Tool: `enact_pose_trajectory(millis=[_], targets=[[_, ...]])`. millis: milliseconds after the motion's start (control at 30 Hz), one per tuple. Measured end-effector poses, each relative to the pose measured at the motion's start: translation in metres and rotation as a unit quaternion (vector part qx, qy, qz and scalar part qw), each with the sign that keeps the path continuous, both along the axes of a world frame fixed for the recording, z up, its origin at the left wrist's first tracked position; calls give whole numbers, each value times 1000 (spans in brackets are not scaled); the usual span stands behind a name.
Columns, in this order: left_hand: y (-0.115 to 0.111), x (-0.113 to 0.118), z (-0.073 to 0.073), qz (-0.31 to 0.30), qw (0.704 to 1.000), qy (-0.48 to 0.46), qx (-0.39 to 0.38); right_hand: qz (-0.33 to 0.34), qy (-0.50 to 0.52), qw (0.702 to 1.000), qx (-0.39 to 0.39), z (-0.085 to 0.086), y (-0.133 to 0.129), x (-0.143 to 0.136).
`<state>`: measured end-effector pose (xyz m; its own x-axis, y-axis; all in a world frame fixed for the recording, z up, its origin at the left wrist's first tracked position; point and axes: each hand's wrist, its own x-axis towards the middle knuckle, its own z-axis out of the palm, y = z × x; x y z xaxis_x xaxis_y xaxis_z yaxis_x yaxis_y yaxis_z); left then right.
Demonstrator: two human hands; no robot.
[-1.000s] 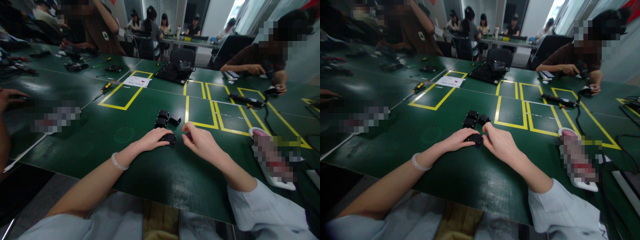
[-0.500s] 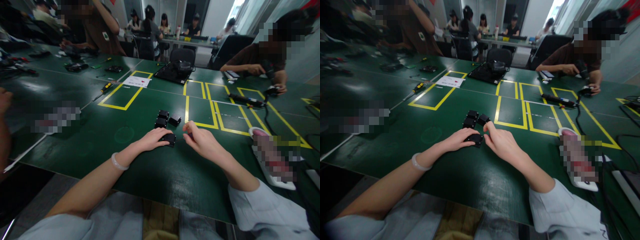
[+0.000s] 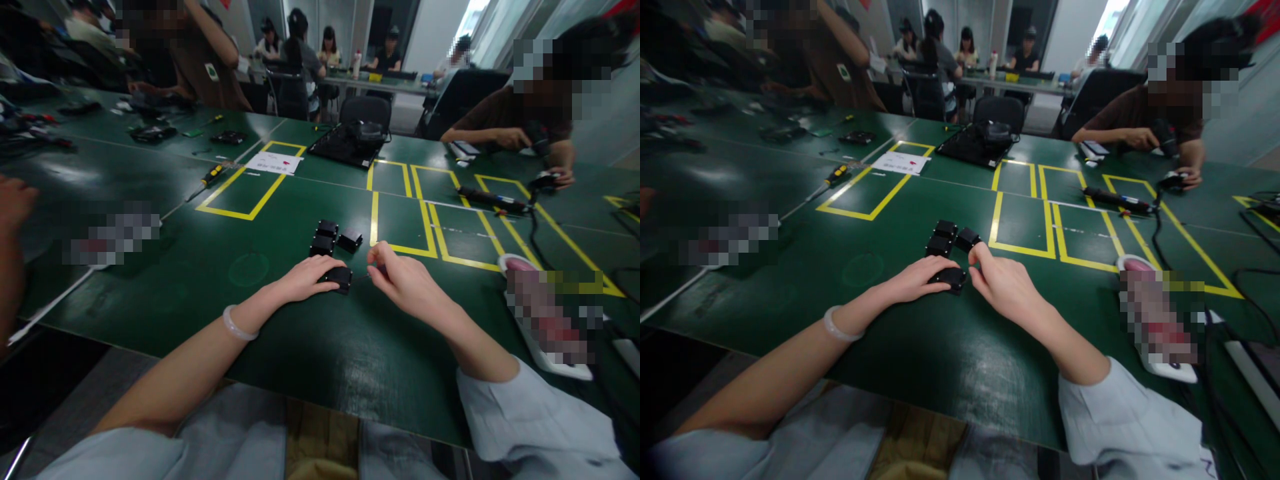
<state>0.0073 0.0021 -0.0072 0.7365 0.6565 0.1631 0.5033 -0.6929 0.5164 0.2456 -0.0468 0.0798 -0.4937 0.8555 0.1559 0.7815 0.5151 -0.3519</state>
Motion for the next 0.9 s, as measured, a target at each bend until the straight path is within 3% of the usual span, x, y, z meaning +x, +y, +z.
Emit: enact_pose_trajectory(millis=[333, 900], targets=[[1, 0, -3, 0, 1000, 2, 4, 20, 53, 998, 1, -6, 1, -4], [1, 0, -2, 1, 1000, 8, 8, -32, -22, 999, 36, -8, -2, -10]])
